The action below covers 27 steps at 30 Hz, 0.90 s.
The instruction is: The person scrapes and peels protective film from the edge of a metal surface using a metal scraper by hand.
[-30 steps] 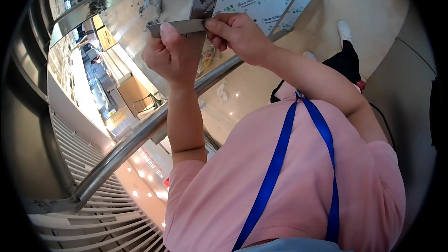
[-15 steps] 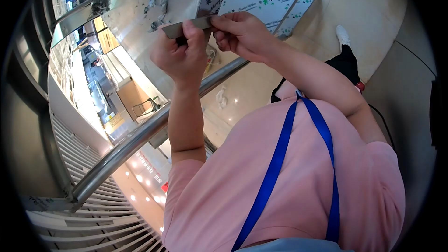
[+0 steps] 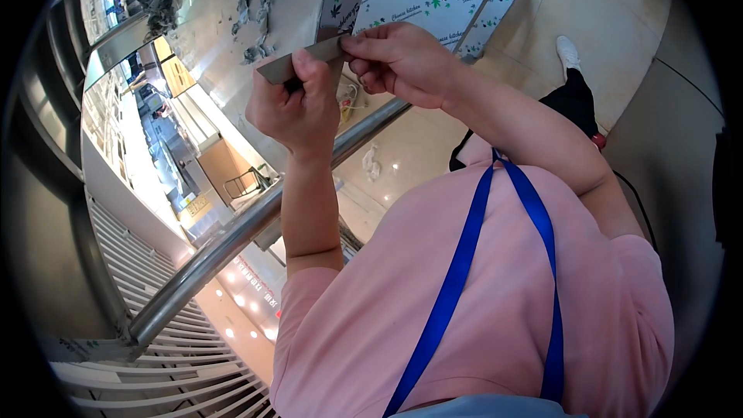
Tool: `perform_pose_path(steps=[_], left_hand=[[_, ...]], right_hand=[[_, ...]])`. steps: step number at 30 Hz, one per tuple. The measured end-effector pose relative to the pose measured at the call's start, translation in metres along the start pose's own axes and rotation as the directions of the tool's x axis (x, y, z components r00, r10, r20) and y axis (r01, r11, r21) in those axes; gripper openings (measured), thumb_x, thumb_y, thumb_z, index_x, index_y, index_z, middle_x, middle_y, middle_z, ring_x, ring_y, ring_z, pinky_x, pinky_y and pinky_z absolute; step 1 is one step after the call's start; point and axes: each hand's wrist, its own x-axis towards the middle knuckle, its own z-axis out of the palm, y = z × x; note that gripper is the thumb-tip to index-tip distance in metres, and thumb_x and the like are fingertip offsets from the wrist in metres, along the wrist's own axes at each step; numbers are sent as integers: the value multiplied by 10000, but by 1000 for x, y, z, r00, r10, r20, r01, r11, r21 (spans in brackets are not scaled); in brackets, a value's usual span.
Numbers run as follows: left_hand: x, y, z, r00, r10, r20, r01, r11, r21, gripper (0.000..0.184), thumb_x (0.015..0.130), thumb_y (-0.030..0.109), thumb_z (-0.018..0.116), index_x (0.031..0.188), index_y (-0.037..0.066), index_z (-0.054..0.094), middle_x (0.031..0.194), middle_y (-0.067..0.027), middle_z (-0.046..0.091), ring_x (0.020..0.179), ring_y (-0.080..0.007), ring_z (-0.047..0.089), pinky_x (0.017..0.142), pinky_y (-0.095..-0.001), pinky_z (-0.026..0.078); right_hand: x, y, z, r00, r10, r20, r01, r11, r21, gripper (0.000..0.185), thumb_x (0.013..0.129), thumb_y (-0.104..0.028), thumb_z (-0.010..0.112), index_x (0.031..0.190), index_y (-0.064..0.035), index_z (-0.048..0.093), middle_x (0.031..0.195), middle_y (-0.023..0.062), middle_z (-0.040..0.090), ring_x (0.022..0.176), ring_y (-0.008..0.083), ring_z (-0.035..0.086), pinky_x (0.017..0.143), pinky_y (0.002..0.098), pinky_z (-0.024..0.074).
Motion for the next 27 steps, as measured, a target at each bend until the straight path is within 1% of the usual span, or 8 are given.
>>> perform_pose_path(steps=[3, 6, 12, 15, 18, 21, 24, 27], left_hand=[[0, -1, 0, 1000, -14, -1, 14, 1000, -22, 145, 723, 70, 582, 631, 10, 487, 490, -12, 461, 433, -49, 378, 406, -187, 323], [1, -1, 0, 1000, -9, 7, 9, 1000, -28, 140, 725, 60, 579, 635, 5, 487, 510, -20, 470, 441, -51, 382, 413, -190, 330], [2, 0, -1, 999, 7, 48, -4, 998, -59, 135, 730, 44, 567, 639, -4, 479, 540, -36, 477, 440, -60, 382, 414, -193, 332], [2, 4, -6, 994, -40, 105, 37, 999, 33, 121, 772, 66, 544, 681, -6, 511, 596, -7, 520, 544, -37, 422, 483, -177, 346], [3, 5, -5, 994, -45, 103, 46, 999, -9, 129, 777, 63, 542, 672, -2, 504, 586, -1, 507, 537, -33, 408, 480, -177, 341], [5, 8, -4, 993, -58, 105, 62, 997, -34, 133, 779, 58, 541, 666, 1, 500, 581, 4, 501, 533, -30, 400, 475, -177, 335], [8, 6, -3, 996, 25, 84, -23, 999, -30, 140, 739, 27, 569, 637, 9, 474, 510, -25, 458, 428, -49, 371, 400, -185, 316], [7, -1, -4, 998, 20, 58, -15, 996, -85, 144, 740, 42, 576, 634, 13, 484, 497, -20, 456, 425, -45, 371, 400, -183, 317]], right_hand=[[-1, -1, 3, 1000, -10, -15, 9, 1000, -6, 199, 794, -203, 565, 774, -7, 533, 633, 23, 527, 521, 83, 499, 484, 196, 418], [-2, -3, 7, 998, -15, -55, 13, 1000, -23, 179, 809, -188, 541, 780, -13, 523, 613, 8, 491, 521, 73, 448, 479, 199, 377], [1, -2, 6, 994, -79, -71, 75, 996, -57, 213, 798, -218, 557, 745, -14, 531, 617, 20, 519, 504, 75, 485, 447, 178, 388], [0, -3, 7, 994, -79, -82, 73, 995, -72, 204, 798, -211, 555, 736, -19, 532, 610, 17, 516, 502, 75, 483, 447, 175, 388], [1, -4, 5, 990, -127, -58, 122, 989, -81, 197, 798, -203, 554, 729, -19, 538, 609, 19, 518, 504, 74, 484, 448, 177, 387], [-3, -9, 11, 986, -134, -102, 121, 984, -131, 192, 813, -189, 534, 756, -6, 530, 585, 3, 479, 499, 58, 431, 458, 191, 353], [-2, -10, 13, 980, -165, -110, 145, 974, -175, 196, 810, -195, 538, 755, -6, 533, 577, -1, 479, 489, 55, 431, 453, 186, 349], [-3, -9, 14, 976, -190, -106, 166, 966, -198, 203, 807, -204, 543, 751, -10, 530, 572, -5, 481, 472, 53, 429, 452, 179, 350]])
